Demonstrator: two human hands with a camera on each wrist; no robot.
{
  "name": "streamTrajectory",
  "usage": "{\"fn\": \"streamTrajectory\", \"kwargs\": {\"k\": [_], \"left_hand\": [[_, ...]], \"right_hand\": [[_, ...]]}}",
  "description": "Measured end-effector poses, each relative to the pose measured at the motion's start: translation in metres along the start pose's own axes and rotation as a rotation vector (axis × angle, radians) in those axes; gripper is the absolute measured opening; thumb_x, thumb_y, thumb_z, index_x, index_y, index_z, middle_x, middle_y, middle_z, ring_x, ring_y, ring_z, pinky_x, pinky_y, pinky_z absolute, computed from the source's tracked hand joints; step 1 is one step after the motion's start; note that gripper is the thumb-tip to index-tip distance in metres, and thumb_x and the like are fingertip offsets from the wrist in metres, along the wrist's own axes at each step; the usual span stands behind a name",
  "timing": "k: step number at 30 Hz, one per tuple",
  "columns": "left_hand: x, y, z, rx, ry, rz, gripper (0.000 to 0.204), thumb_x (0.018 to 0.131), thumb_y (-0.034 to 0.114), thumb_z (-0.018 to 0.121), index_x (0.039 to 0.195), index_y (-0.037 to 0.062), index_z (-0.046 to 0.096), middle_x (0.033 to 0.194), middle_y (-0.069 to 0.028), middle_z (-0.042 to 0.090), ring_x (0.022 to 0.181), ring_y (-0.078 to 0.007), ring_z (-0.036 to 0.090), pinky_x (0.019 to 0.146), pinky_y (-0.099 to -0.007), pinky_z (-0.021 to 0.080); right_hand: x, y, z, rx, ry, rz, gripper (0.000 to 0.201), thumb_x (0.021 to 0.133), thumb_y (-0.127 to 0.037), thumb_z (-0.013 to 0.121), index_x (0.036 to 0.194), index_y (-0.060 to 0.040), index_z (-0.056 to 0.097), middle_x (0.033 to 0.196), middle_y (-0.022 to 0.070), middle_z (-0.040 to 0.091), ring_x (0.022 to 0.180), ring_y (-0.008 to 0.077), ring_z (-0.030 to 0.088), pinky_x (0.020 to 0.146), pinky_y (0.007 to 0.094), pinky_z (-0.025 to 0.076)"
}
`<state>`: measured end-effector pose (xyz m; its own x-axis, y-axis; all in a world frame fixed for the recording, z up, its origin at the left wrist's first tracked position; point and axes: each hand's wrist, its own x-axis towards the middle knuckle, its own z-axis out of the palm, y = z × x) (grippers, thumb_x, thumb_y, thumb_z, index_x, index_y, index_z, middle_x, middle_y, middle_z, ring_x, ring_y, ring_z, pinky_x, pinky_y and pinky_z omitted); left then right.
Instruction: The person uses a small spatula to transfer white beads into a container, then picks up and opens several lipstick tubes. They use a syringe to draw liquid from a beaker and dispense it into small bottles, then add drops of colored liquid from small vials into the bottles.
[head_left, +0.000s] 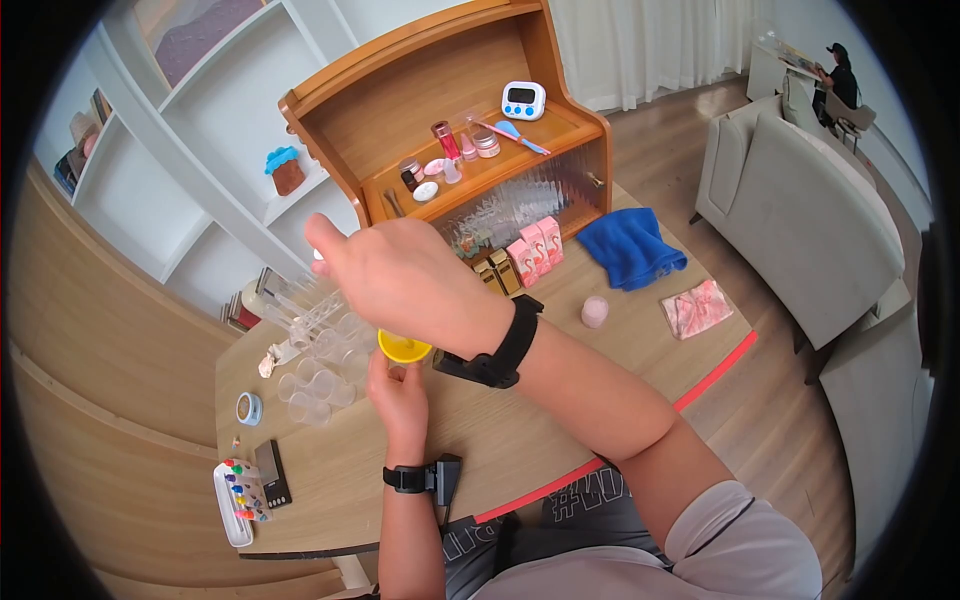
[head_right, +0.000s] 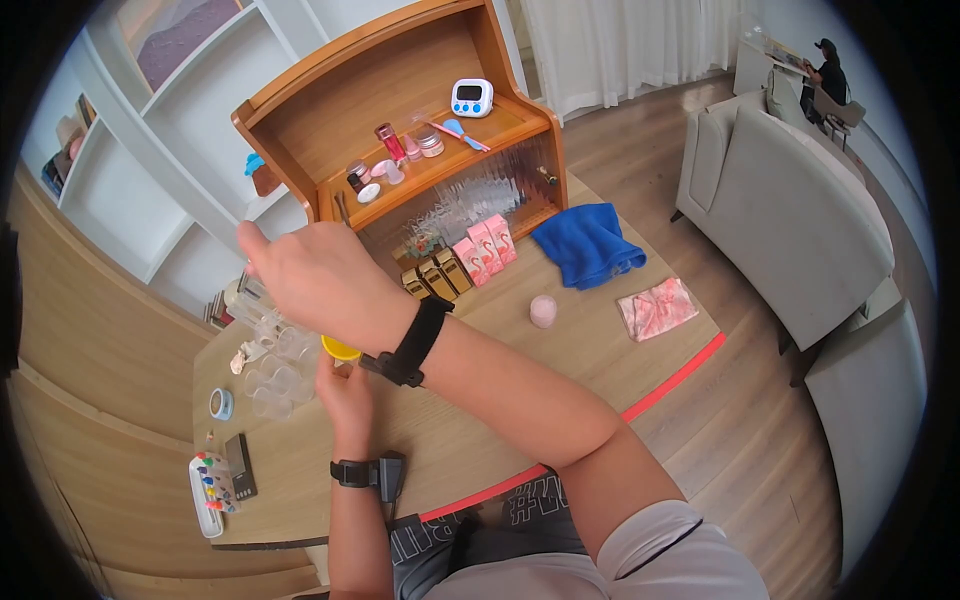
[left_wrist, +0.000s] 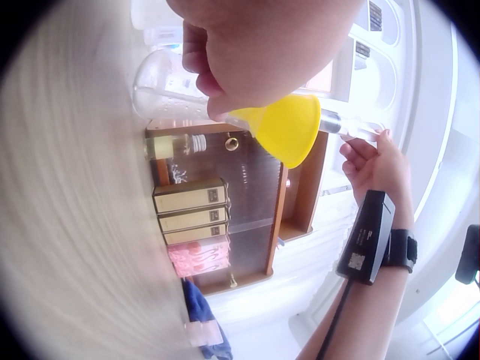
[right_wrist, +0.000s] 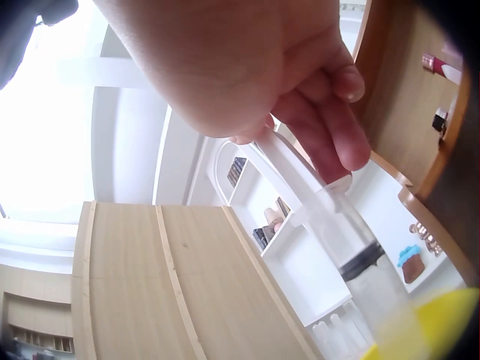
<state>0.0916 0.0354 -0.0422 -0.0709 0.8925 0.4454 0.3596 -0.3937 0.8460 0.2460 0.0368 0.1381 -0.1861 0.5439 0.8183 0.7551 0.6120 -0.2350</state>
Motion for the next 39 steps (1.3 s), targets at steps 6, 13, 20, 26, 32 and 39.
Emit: {"fn": "streamTrajectory", "kwargs": {"k": [6, 13, 20, 26, 32, 39], "left_hand": [[0.0, -0.001, 0.0, -0.006, 0.009, 0.011, 0.027, 0.086, -0.007, 0.07, 0.112, -0.0017, 0.064, 0.099, -0.0084, 0.067, 0.081, -0.0129, 0.065, 0.069, -0.028, 0.051], [0.001, -0.003, 0.0, -0.053, -0.006, 0.0, 0.028, 0.086, -0.007, 0.07, 0.113, -0.0015, 0.064, 0.1, -0.0078, 0.067, 0.078, -0.0126, 0.064, 0.066, -0.0277, 0.051], [0.0, -0.001, -0.001, -0.079, -0.014, 0.006, 0.031, 0.086, -0.008, 0.069, 0.116, -0.0011, 0.063, 0.101, -0.009, 0.067, 0.078, -0.0135, 0.065, 0.066, -0.0279, 0.051], [0.001, -0.007, 0.0, -0.041, -0.006, 0.061, 0.032, 0.086, -0.007, 0.069, 0.117, -0.0006, 0.063, 0.103, -0.0101, 0.067, 0.081, -0.0151, 0.066, 0.07, -0.0293, 0.052], [0.001, -0.005, -0.001, -0.035, -0.012, 0.032, 0.032, 0.085, -0.007, 0.07, 0.115, -0.0005, 0.063, 0.101, -0.0096, 0.066, 0.079, -0.0145, 0.065, 0.068, -0.0285, 0.051], [0.001, -0.006, -0.002, -0.043, -0.013, 0.005, 0.031, 0.085, -0.007, 0.069, 0.115, -0.0006, 0.063, 0.097, -0.0087, 0.066, 0.07, -0.0122, 0.061, 0.061, -0.0272, 0.048]], "right_hand": [[0.004, 0.0, -0.007, 0.04, 0.038, -0.021, 0.017, 0.094, -0.017, 0.062, 0.097, -0.0034, 0.051, 0.057, 0.0119, 0.061, 0.056, 0.0323, 0.065, 0.049, 0.0409, 0.049], [0.001, 0.002, 0.01, 0.277, -0.021, -0.038, 0.02, 0.096, -0.017, 0.06, 0.102, -0.004, 0.046, 0.079, 0.0146, 0.07, 0.07, 0.0392, 0.068, 0.057, 0.0467, 0.052], [-0.002, 0.001, 0.012, 0.424, -0.155, 0.186, 0.027, 0.093, -0.019, 0.065, 0.105, -0.0004, 0.05, 0.086, 0.0224, 0.068, 0.083, 0.0442, 0.066, 0.07, 0.0489, 0.052], [-0.005, 0.011, 0.013, 0.417, -0.231, 0.181, 0.029, 0.092, -0.023, 0.068, 0.09, 0.0051, 0.061, 0.086, 0.0246, 0.066, 0.086, 0.0444, 0.064, 0.074, 0.048, 0.051], [-0.002, 0.003, 0.0, 0.366, -0.294, 0.232, 0.027, 0.091, -0.024, 0.068, 0.086, 0.0026, 0.067, 0.085, 0.0245, 0.068, 0.086, 0.042, 0.067, 0.078, 0.0483, 0.054], [-0.009, 0.0, 0.01, 0.307, -0.204, 0.172, 0.025, 0.09, -0.022, 0.07, 0.088, 0.0022, 0.067, 0.085, 0.0244, 0.068, 0.084, 0.042, 0.068, 0.075, 0.048, 0.055]]}}
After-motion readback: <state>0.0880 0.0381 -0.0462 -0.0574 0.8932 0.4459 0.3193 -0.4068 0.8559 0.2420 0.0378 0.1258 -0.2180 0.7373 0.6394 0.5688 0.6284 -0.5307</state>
